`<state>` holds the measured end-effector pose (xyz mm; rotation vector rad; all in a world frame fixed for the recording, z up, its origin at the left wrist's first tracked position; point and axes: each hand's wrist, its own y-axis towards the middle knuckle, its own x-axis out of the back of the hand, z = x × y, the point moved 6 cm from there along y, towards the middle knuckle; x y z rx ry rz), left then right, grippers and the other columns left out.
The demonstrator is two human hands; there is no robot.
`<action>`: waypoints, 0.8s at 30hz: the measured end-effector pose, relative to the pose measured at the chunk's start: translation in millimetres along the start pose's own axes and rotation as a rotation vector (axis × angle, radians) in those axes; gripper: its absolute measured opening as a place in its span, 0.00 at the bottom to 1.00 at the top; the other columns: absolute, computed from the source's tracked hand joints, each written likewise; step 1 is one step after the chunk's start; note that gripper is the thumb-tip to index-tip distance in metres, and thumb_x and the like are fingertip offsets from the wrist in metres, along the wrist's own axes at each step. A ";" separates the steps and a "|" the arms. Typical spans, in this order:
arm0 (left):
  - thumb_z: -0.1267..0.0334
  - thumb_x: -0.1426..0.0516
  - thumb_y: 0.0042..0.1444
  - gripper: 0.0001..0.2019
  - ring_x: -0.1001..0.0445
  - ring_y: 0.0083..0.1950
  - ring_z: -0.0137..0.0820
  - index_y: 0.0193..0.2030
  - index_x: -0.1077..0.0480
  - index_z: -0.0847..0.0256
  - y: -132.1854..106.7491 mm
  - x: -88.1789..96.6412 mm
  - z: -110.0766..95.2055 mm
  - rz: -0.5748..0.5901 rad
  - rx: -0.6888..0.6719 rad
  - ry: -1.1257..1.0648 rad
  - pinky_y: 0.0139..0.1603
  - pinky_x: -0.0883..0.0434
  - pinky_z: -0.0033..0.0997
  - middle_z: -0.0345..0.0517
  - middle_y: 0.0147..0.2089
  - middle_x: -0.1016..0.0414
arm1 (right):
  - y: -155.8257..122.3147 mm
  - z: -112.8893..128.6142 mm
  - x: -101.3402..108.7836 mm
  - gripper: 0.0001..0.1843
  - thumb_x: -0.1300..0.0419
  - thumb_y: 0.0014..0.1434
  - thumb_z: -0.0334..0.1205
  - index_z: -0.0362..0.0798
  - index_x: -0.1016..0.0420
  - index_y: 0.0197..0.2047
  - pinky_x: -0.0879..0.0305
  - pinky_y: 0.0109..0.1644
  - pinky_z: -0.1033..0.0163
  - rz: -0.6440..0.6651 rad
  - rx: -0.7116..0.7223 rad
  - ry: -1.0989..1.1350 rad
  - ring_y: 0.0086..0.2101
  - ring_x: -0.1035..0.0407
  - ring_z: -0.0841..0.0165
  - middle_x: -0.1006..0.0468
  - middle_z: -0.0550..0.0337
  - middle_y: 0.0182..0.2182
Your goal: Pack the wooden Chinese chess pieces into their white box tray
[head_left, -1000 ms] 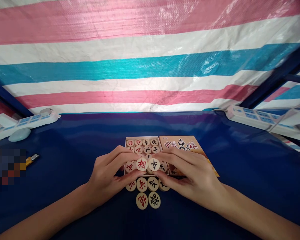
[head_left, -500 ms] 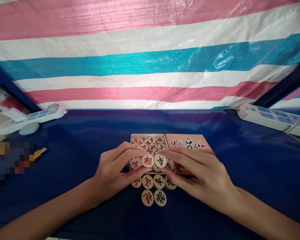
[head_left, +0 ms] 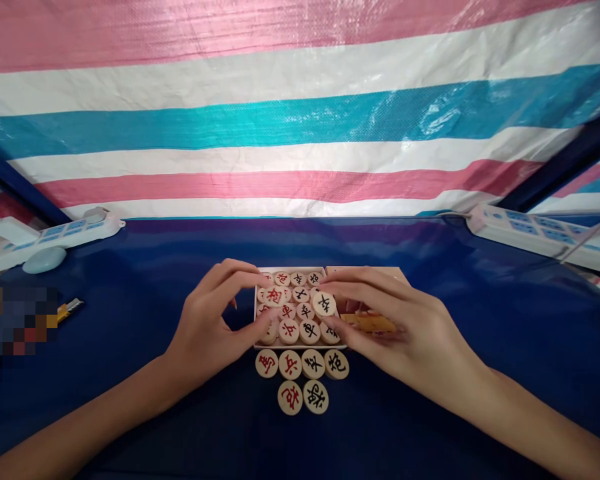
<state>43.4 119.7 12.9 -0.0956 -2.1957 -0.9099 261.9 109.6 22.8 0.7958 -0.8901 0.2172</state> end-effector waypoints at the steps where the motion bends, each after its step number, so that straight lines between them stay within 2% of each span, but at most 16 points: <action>1: 0.65 0.37 0.57 0.11 0.27 0.49 0.32 0.47 0.27 0.55 2.1 1.5 3.9 0.008 0.029 0.003 0.37 0.27 0.30 0.44 0.50 0.27 | 1.6 -4.7 0.8 0.15 0.38 0.64 0.41 0.56 0.27 0.55 0.30 0.54 0.59 0.015 -0.040 0.001 0.52 0.29 0.66 0.25 0.61 0.55; 4: 0.63 0.39 0.59 0.10 0.29 0.54 0.35 0.47 0.28 0.54 6.3 3.8 10.8 0.036 0.056 0.023 0.49 0.27 0.38 0.44 0.53 0.28 | 3.3 -16.8 -2.4 0.12 0.41 0.65 0.43 0.58 0.26 0.52 0.30 0.50 0.54 0.086 -0.103 -0.046 0.50 0.29 0.64 0.26 0.62 0.54; 6: 0.63 0.40 0.60 0.09 0.31 0.57 0.36 0.47 0.28 0.54 7.0 1.8 11.1 0.082 0.042 0.059 0.57 0.31 0.43 0.44 0.54 0.28 | 2.2 -20.5 -6.9 0.11 0.41 0.65 0.44 0.59 0.26 0.51 0.33 0.52 0.50 0.139 -0.096 -0.098 0.49 0.29 0.62 0.26 0.62 0.54; 8: 0.63 0.41 0.61 0.08 0.33 0.59 0.37 0.47 0.28 0.54 6.7 -2.0 9.8 0.139 0.024 0.089 0.61 0.33 0.45 0.43 0.56 0.28 | 0.7 -20.7 -10.5 0.12 0.42 0.66 0.44 0.58 0.27 0.53 0.35 0.54 0.49 0.178 -0.083 -0.120 0.51 0.30 0.61 0.26 0.61 0.55; 13: 0.64 0.45 0.64 0.08 0.35 0.63 0.38 0.48 0.28 0.53 5.1 -8.1 6.2 0.222 -0.008 0.098 0.62 0.35 0.44 0.43 0.58 0.29 | 1.6 -8.3 -12.3 0.16 0.47 0.69 0.37 0.56 0.29 0.58 0.40 0.60 0.52 0.213 -0.005 -0.083 0.58 0.34 0.62 0.24 0.62 0.55; 18: 0.65 0.46 0.65 0.06 0.34 0.62 0.39 0.43 0.27 0.54 3.9 -8.1 5.2 0.223 -0.032 0.072 0.61 0.33 0.44 0.43 0.56 0.28 | 5.2 -1.7 -9.1 0.14 0.46 0.68 0.34 0.54 0.27 0.54 0.36 0.57 0.53 0.175 0.047 -0.038 0.56 0.32 0.61 0.21 0.61 0.51; 21: 0.66 0.46 0.65 0.08 0.33 0.61 0.39 0.46 0.27 0.54 3.9 -6.1 4.6 0.205 -0.042 0.057 0.60 0.33 0.44 0.45 0.56 0.28 | 6.0 -0.5 -8.3 0.15 0.46 0.67 0.33 0.53 0.27 0.55 0.34 0.56 0.52 0.168 0.052 -0.030 0.55 0.31 0.60 0.21 0.59 0.52; 24: 0.67 0.47 0.65 0.10 0.34 0.62 0.39 0.49 0.26 0.54 3.4 -7.3 1.2 0.238 -0.090 0.036 0.61 0.33 0.45 0.46 0.58 0.29 | 6.1 2.7 -8.8 0.16 0.47 0.67 0.33 0.52 0.27 0.56 0.32 0.56 0.51 0.191 0.066 -0.016 0.53 0.29 0.61 0.20 0.57 0.50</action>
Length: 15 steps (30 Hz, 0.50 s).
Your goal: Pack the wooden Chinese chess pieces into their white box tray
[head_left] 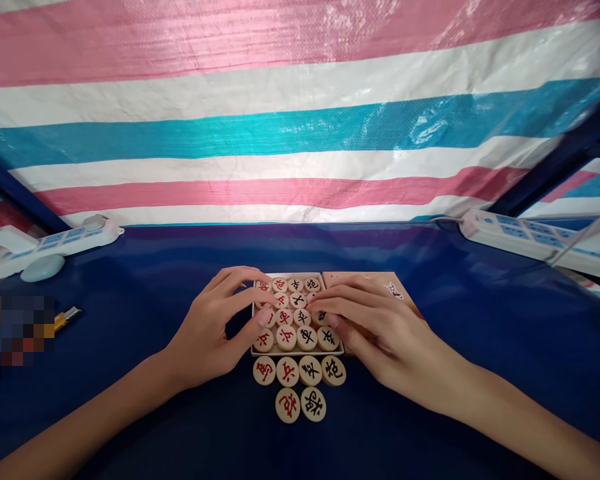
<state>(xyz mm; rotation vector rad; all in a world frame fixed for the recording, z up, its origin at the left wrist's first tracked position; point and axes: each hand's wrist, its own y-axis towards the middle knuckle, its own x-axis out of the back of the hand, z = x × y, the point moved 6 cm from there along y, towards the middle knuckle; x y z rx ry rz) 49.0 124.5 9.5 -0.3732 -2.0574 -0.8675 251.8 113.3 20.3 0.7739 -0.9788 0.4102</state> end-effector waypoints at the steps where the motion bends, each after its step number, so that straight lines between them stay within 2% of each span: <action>1: 0.67 0.46 0.65 0.10 0.35 0.63 0.40 0.48 0.26 0.54 0.0 -1.0 -1.4 0.017 -0.020 -0.004 0.61 0.33 0.46 0.46 0.59 0.29 | 0.1 1.0 0.1 0.16 0.47 0.67 0.33 0.52 0.26 0.55 0.32 0.56 0.52 0.004 0.007 0.004 0.52 0.28 0.61 0.20 0.56 0.49; 7: 0.69 0.46 0.64 0.10 0.34 0.62 0.40 0.46 0.25 0.54 -0.4 -4.3 -2.3 0.027 -0.033 -0.006 0.61 0.34 0.46 0.45 0.58 0.28 | -0.9 -2.8 1.4 0.14 0.46 0.68 0.33 0.52 0.27 0.53 0.35 0.57 0.53 -0.021 -0.030 -0.012 0.55 0.31 0.62 0.21 0.59 0.49; 11: 0.69 0.46 0.64 0.10 0.34 0.61 0.38 0.48 0.26 0.54 -1.1 -5.7 -2.7 0.030 -0.040 -0.031 0.61 0.34 0.44 0.45 0.58 0.29 | -2.0 -3.6 -1.6 0.14 0.47 0.68 0.33 0.52 0.28 0.53 0.36 0.59 0.53 -0.001 -0.058 0.014 0.54 0.31 0.63 0.21 0.59 0.49; 15: 0.72 0.46 0.64 0.11 0.31 0.58 0.36 0.48 0.26 0.56 -2.0 0.1 -5.8 -0.048 -0.056 -0.033 0.59 0.33 0.42 0.46 0.54 0.27 | -3.5 -0.3 0.3 0.13 0.45 0.67 0.35 0.52 0.27 0.53 0.35 0.56 0.53 -0.045 -0.052 0.008 0.52 0.31 0.62 0.21 0.58 0.46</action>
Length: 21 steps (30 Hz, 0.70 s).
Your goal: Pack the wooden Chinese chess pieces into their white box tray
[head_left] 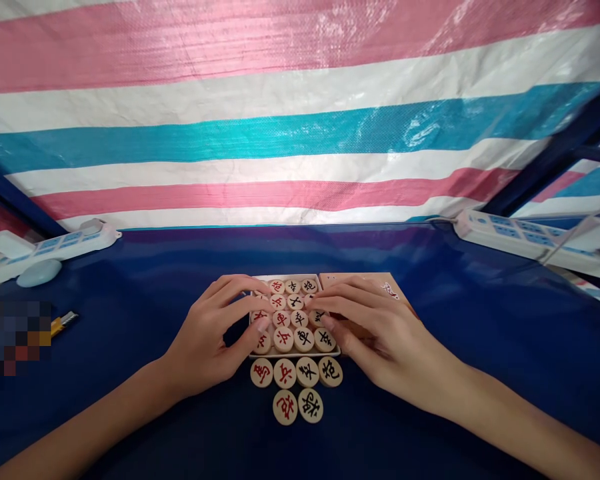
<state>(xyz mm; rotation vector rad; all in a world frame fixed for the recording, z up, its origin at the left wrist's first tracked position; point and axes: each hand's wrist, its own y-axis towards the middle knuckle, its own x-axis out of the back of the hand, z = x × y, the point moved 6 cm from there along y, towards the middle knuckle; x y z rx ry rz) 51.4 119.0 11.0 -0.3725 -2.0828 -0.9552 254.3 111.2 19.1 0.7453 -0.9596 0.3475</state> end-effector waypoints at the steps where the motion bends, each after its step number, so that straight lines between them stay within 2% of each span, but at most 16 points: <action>1: 0.72 0.45 0.63 0.11 0.30 0.57 0.36 0.47 0.26 0.56 -0.3 2.2 -1.2 -0.030 -0.007 0.003 0.58 0.32 0.41 0.46 0.53 0.26 | -0.7 1.6 1.2 0.14 0.44 0.66 0.35 0.52 0.28 0.54 0.35 0.56 0.52 -0.020 0.016 -0.010 0.51 0.31 0.62 0.21 0.58 0.46; 5: 0.74 0.42 0.59 0.10 0.27 0.49 0.34 0.43 0.26 0.57 -3.3 8.0 -8.1 -0.116 -0.078 0.032 0.51 0.29 0.38 0.44 0.46 0.23 | -4.8 10.0 6.6 0.10 0.41 0.63 0.31 0.50 0.26 0.47 0.34 0.47 0.54 -0.094 0.111 -0.002 0.42 0.29 0.63 0.22 0.57 0.39; 9: 0.75 0.42 0.58 0.10 0.26 0.42 0.32 0.41 0.26 0.56 -6.0 13.0 -12.8 -0.180 -0.124 0.078 0.45 0.28 0.36 0.42 0.41 0.22 | -7.9 12.1 12.9 0.05 0.41 0.61 0.30 0.48 0.26 0.38 0.36 0.37 0.58 -0.178 0.111 0.010 0.33 0.32 0.66 0.25 0.59 0.32; 14: 0.75 0.42 0.58 0.09 0.28 0.37 0.30 0.41 0.27 0.56 -6.7 19.6 -17.7 -0.248 -0.123 0.100 0.39 0.30 0.33 0.41 0.36 0.23 | -10.4 11.5 13.8 0.04 0.39 0.60 0.30 0.48 0.27 0.37 0.41 0.32 0.60 -0.223 0.120 -0.023 0.28 0.36 0.69 0.27 0.61 0.28; 18: 0.75 0.41 0.57 0.08 0.30 0.32 0.29 0.40 0.28 0.58 -11.6 13.9 -20.6 -0.225 -0.084 0.095 0.34 0.35 0.33 0.40 0.32 0.26 | -12.1 12.7 13.4 0.05 0.39 0.60 0.29 0.48 0.27 0.39 0.42 0.31 0.61 -0.215 0.113 -0.019 0.29 0.35 0.70 0.28 0.61 0.29; 21: 0.73 0.42 0.58 0.05 0.36 0.25 0.26 0.38 0.30 0.59 -17.1 8.1 -25.0 -0.172 -0.108 0.116 0.28 0.40 0.32 0.37 0.26 0.30 | -11.7 18.1 14.7 0.04 0.41 0.62 0.30 0.49 0.27 0.37 0.43 0.30 0.61 -0.177 0.132 0.024 0.28 0.36 0.70 0.30 0.62 0.27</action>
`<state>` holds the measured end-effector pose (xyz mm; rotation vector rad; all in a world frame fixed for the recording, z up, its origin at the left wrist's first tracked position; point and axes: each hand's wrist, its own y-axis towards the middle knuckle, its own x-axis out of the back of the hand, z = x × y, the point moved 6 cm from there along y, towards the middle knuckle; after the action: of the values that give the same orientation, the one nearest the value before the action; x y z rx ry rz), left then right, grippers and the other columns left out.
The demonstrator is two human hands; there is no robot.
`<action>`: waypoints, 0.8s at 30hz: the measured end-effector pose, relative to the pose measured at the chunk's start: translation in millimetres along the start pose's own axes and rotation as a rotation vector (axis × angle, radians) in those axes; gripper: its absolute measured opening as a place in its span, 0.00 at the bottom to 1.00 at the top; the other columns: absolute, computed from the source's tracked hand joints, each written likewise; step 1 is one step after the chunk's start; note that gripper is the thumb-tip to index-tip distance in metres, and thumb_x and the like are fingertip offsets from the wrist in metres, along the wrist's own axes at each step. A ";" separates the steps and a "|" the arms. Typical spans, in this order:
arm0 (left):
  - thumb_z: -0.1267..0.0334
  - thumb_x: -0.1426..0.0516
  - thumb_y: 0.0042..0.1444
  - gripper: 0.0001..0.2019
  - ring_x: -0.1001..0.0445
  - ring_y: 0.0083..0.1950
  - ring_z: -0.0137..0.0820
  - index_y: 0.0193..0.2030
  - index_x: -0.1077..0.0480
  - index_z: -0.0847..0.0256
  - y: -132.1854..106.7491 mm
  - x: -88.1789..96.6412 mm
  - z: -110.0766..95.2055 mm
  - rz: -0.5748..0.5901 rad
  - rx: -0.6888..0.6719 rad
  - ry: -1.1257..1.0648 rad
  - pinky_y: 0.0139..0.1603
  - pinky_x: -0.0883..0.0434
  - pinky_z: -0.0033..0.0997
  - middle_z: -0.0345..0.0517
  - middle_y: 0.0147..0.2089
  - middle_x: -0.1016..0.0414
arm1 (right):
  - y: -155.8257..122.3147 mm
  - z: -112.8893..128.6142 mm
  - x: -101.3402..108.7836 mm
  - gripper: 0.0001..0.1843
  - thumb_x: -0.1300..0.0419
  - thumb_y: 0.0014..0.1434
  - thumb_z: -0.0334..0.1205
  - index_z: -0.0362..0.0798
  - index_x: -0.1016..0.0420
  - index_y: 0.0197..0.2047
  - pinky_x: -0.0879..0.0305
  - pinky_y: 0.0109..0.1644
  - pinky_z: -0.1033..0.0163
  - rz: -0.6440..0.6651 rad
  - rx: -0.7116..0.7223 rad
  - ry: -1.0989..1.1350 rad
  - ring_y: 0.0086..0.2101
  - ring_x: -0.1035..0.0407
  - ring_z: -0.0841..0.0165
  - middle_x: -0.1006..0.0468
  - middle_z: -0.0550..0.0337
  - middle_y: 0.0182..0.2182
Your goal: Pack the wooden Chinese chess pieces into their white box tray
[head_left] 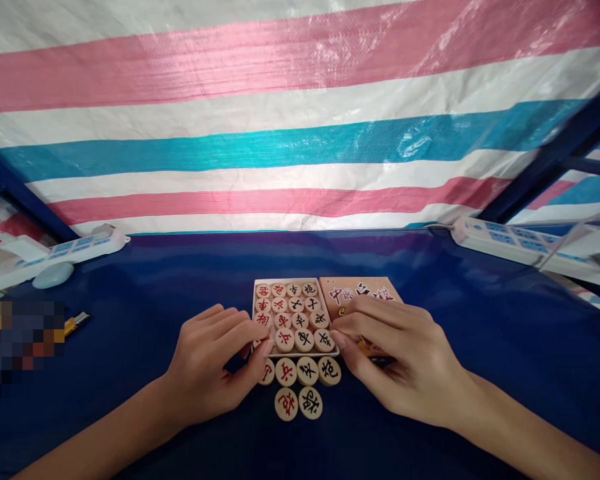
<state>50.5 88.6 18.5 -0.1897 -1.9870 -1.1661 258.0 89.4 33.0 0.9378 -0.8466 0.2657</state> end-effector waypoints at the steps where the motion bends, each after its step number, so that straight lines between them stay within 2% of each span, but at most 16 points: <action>1: 0.73 0.42 0.58 0.05 0.38 0.24 0.25 0.35 0.31 0.59 -1.4 -0.8 -1.9 0.019 -0.021 0.019 0.27 0.42 0.32 0.36 0.24 0.32 | 0.7 2.5 -1.0 0.04 0.42 0.62 0.31 0.49 0.28 0.36 0.44 0.29 0.61 0.039 0.015 0.012 0.27 0.37 0.70 0.31 0.63 0.26; 5: 0.67 0.41 0.57 0.12 0.42 0.21 0.26 0.25 0.38 0.58 -5.3 -2.0 -10.2 0.065 -0.198 0.177 0.24 0.47 0.35 0.35 0.19 0.37 | 0.7 9.0 -8.8 0.09 0.42 0.62 0.37 0.50 0.32 0.29 0.43 0.29 0.60 0.210 0.098 -0.027 0.25 0.38 0.70 0.32 0.65 0.22; 9: 0.56 0.39 0.56 0.14 0.41 0.21 0.28 0.25 0.37 0.58 -12.0 -4.1 -11.3 0.103 -0.351 0.262 0.23 0.48 0.37 0.37 0.19 0.38 | -3.0 12.3 -12.1 0.14 0.42 0.62 0.43 0.51 0.35 0.25 0.45 0.27 0.58 0.202 0.275 -0.226 0.23 0.40 0.69 0.34 0.65 0.20; 12: 0.53 0.38 0.56 0.17 0.42 0.20 0.28 0.24 0.37 0.57 -17.4 -4.4 -4.9 0.138 -0.340 0.288 0.23 0.47 0.37 0.36 0.19 0.40 | -5.7 13.2 -14.7 0.15 0.41 0.63 0.47 0.51 0.33 0.26 0.43 0.27 0.58 0.196 0.368 -0.328 0.23 0.40 0.69 0.33 0.64 0.20; 15: 0.51 0.36 0.55 0.15 0.40 0.20 0.27 0.28 0.33 0.58 -20.9 -3.2 -1.2 0.154 -0.322 0.282 0.22 0.45 0.36 0.36 0.19 0.38 | -6.7 14.5 -15.1 0.18 0.40 0.62 0.49 0.50 0.33 0.24 0.44 0.26 0.58 0.183 0.409 -0.371 0.23 0.39 0.69 0.32 0.64 0.20; 18: 0.50 0.35 0.55 0.14 0.37 0.21 0.27 0.33 0.30 0.58 -21.3 -3.3 -1.4 0.169 -0.324 0.257 0.22 0.42 0.35 0.36 0.20 0.36 | -7.4 15.5 -15.9 0.19 0.40 0.63 0.50 0.50 0.33 0.24 0.45 0.24 0.58 0.181 0.426 -0.396 0.22 0.39 0.69 0.33 0.64 0.19; 24: 0.51 0.36 0.57 0.13 0.36 0.20 0.25 0.35 0.29 0.57 -20.5 -3.5 -2.6 0.163 -0.333 0.262 0.23 0.39 0.32 0.35 0.20 0.35 | -8.0 14.5 -19.0 0.16 0.39 0.62 0.49 0.49 0.30 0.27 0.46 0.25 0.57 0.207 0.407 -0.358 0.23 0.39 0.68 0.33 0.64 0.20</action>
<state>44.2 75.9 3.0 -0.3440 -1.5151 -1.3356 242.2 75.9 18.5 1.3017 -1.2515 0.4692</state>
